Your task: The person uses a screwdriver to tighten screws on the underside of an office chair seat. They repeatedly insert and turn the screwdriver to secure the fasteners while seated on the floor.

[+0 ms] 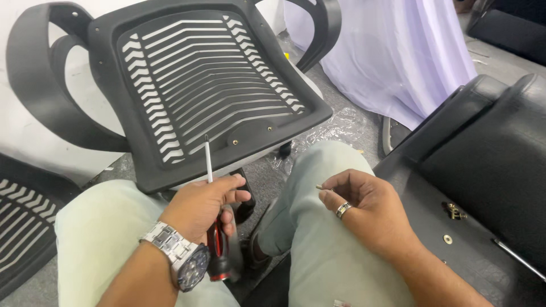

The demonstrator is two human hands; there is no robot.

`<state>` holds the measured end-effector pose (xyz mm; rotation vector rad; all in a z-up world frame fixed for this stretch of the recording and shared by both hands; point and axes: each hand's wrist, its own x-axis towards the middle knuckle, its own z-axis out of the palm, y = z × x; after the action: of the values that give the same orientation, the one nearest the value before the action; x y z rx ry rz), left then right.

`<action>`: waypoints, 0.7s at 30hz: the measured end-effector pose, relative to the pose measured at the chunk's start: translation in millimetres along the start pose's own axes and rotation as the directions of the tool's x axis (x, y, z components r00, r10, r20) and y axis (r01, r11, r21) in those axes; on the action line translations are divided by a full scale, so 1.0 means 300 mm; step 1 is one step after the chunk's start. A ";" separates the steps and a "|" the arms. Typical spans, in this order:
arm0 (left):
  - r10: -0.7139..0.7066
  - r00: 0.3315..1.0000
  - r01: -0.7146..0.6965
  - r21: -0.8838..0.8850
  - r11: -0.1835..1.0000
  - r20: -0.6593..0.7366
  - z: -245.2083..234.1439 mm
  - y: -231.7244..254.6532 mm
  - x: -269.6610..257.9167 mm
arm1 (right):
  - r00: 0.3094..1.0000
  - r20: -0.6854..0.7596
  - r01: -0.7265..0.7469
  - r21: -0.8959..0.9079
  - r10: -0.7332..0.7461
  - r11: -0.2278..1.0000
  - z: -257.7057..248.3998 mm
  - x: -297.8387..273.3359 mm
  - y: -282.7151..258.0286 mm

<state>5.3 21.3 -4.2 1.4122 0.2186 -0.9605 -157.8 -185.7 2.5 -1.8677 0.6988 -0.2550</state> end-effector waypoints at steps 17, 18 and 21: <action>-0.117 0.989 0.125 0.091 0.988 -0.087 -0.207 -0.124 0.051 | 0.753 0.566 -0.408 0.002 0.335 0.913 0.293 0.178 0.031; -0.124 0.988 0.130 0.054 0.990 -0.095 -0.217 -0.131 0.050 | 0.730 0.587 -0.434 0.002 0.350 0.901 0.307 0.185 0.033; -0.124 0.984 0.121 -0.033 0.992 -0.124 -0.226 -0.168 0.062 | 0.671 0.652 -0.491 0.034 0.353 0.871 0.364 0.219 0.039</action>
<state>10.3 80.4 -67.1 1.4502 0.4149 -0.9664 -56.4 -141.5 -61.6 -1.3953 0.5798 0.5754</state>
